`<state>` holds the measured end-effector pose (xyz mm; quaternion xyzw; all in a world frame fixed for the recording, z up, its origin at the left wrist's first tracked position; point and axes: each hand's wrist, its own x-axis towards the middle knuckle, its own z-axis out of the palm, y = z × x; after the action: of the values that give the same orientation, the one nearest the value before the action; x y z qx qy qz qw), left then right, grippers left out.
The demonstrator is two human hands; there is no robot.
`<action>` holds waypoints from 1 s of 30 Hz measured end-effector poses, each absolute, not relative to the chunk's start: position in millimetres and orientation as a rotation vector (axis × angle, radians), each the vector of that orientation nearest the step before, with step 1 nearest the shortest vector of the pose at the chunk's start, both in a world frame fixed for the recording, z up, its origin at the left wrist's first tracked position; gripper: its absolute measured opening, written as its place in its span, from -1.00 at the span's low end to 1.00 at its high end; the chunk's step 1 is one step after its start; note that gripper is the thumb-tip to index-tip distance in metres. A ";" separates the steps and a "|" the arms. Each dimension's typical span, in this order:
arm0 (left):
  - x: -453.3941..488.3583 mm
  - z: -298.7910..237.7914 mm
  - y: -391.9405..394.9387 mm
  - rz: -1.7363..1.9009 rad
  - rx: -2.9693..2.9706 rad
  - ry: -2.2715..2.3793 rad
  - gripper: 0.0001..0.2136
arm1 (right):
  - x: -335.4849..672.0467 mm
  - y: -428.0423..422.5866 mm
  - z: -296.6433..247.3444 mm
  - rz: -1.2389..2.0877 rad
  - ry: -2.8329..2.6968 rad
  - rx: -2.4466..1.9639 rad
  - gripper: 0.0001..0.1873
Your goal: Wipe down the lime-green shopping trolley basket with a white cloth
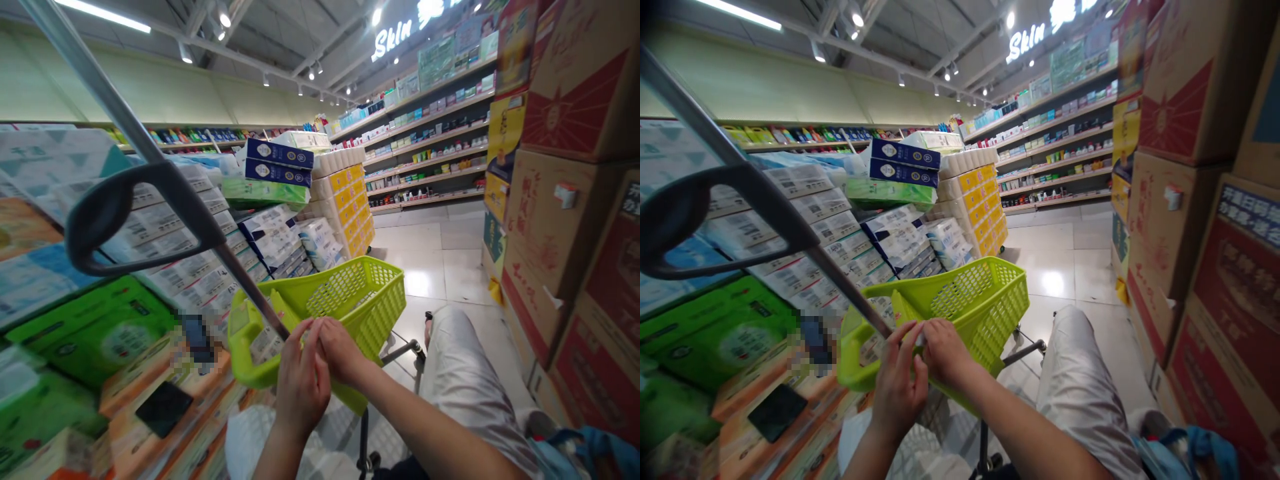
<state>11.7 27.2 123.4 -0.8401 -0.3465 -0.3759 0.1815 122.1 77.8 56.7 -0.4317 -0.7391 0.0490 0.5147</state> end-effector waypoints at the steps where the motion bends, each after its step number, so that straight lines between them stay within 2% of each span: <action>1: 16.7 120.0 31.4 -1.001 -2.385 -1.022 -0.41 | 123.2 80.7 53.9 0.120 -1.803 -1.041 -0.64; 5: 25.9 106.4 50.3 -0.733 -2.271 -1.209 -0.34 | 138.0 91.2 40.2 0.171 -1.751 -1.261 -0.58; 9: 28.4 98.2 54.2 -0.372 -2.191 -1.393 -0.46 | 140.2 90.2 35.0 0.174 -1.698 -1.322 -0.49; 13: 28.4 97.1 49.6 -0.173 -2.168 -1.508 -0.56 | 130.7 84.0 37.0 0.171 -1.776 -1.183 -0.64; 16: 25.1 96.6 46.9 -0.143 -2.143 -1.536 -0.62 | 132.2 83.3 34.1 0.166 -1.777 -1.201 -0.68; 20: 20.0 94.0 43.2 -0.161 -2.106 -1.529 -0.59 | 131.3 82.2 32.0 0.171 -1.702 -1.333 -0.58; 25: 16.3 93.0 38.5 -0.231 -2.093 -1.500 -0.64 | 120.5 76.3 40.8 0.181 -1.802 -1.211 -0.73; 30: 15.6 90.6 37.1 -0.270 -2.090 -1.464 -0.59 | 141.5 78.0 33.5 0.115 -1.798 -1.299 -0.71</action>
<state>15.6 37.1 90.6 -0.7809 -0.5470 -0.1011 0.2840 141.5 78.0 33.5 -0.5240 -0.7254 0.0462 0.4440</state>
